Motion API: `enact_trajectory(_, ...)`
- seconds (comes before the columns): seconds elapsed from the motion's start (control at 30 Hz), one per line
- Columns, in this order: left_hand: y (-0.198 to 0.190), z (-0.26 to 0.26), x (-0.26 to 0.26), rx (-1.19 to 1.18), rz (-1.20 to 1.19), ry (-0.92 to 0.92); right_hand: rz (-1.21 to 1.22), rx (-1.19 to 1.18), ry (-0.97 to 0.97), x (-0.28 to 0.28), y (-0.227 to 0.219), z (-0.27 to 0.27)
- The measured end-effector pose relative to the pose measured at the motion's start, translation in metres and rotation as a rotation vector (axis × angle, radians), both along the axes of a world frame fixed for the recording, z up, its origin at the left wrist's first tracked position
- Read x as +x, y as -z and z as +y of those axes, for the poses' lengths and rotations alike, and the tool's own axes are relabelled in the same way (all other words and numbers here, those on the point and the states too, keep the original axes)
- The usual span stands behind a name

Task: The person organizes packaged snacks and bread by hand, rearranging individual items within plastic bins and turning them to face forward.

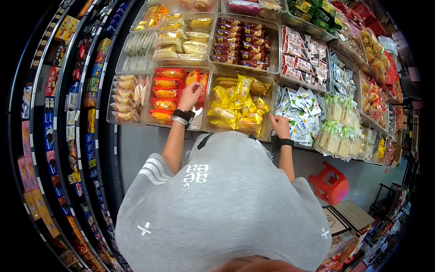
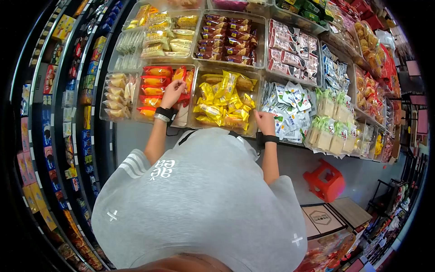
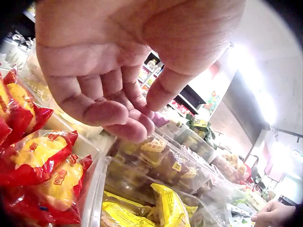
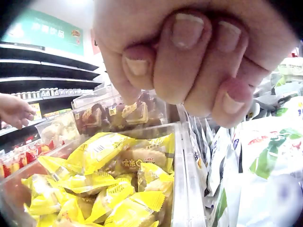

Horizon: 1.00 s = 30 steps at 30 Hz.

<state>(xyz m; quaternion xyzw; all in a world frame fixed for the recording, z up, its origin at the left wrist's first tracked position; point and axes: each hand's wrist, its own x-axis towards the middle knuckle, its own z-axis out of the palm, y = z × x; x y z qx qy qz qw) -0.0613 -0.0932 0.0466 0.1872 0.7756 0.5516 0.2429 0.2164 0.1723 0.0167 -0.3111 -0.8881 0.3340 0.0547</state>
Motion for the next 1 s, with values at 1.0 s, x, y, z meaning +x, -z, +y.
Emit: enact_trajectory(1.0, 0.032, -0.015, 0.021, -0.208, 0.075, 0.021, -0.165, 0.063, -0.323, 0.017, 0.041, -0.028)
